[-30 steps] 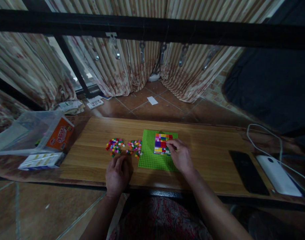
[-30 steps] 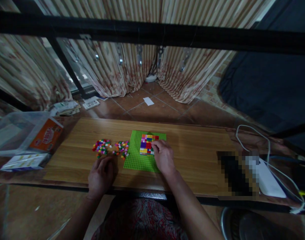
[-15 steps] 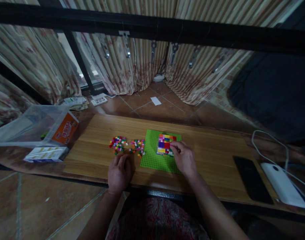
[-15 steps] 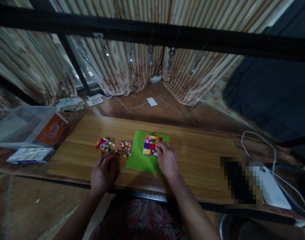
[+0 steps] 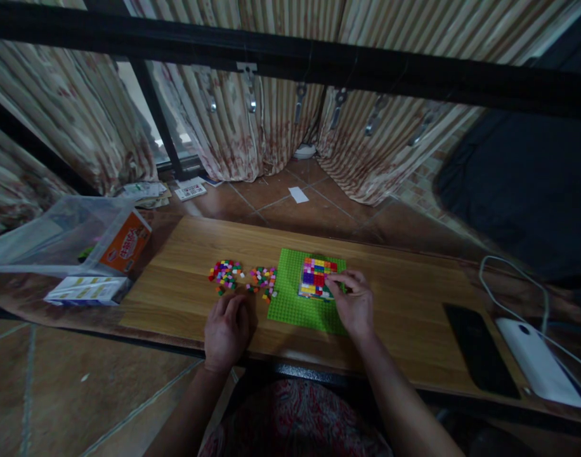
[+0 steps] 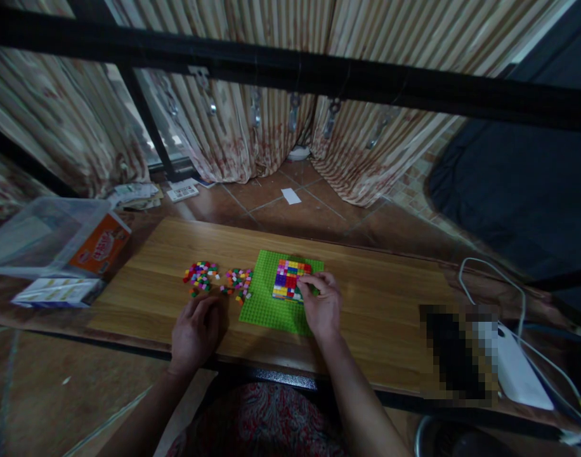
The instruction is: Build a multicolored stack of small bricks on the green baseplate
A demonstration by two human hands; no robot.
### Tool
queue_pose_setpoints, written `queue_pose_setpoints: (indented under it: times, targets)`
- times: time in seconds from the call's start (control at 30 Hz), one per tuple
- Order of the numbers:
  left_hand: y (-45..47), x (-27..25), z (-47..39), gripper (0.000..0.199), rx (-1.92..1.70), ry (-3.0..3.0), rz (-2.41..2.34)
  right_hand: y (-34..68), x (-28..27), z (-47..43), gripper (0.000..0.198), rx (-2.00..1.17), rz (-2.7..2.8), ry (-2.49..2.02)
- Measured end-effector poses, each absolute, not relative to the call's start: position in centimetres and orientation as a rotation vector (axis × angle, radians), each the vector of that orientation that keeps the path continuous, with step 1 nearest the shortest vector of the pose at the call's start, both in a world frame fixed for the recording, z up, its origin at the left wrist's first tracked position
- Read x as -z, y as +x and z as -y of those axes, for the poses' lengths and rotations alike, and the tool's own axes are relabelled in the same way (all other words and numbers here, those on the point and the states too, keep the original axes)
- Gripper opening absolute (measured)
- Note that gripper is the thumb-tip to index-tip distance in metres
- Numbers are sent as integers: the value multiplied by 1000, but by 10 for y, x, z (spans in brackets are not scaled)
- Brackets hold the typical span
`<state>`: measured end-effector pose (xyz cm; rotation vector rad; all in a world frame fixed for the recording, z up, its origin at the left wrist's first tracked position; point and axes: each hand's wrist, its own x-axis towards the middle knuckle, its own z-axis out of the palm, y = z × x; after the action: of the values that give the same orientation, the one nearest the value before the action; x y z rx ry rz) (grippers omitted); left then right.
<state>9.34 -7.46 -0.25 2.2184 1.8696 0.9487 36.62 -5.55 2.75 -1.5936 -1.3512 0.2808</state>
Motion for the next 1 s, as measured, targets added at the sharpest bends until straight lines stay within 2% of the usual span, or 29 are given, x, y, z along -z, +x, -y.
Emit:
queue_pose_setpoints:
  times: [0.47,0.7,1.0]
  targets:
    - [93,5,74,22,-946,2251,-1876,363,-26,72,27,138,1739,-1641]
    - [93,5,74,20,-949,2267,-1859,366,-24,71,31,111,1810,-1699]
    - [95,3,75,19,-968,2236,-1844,343,-38,89,29,66,1638,-1609]
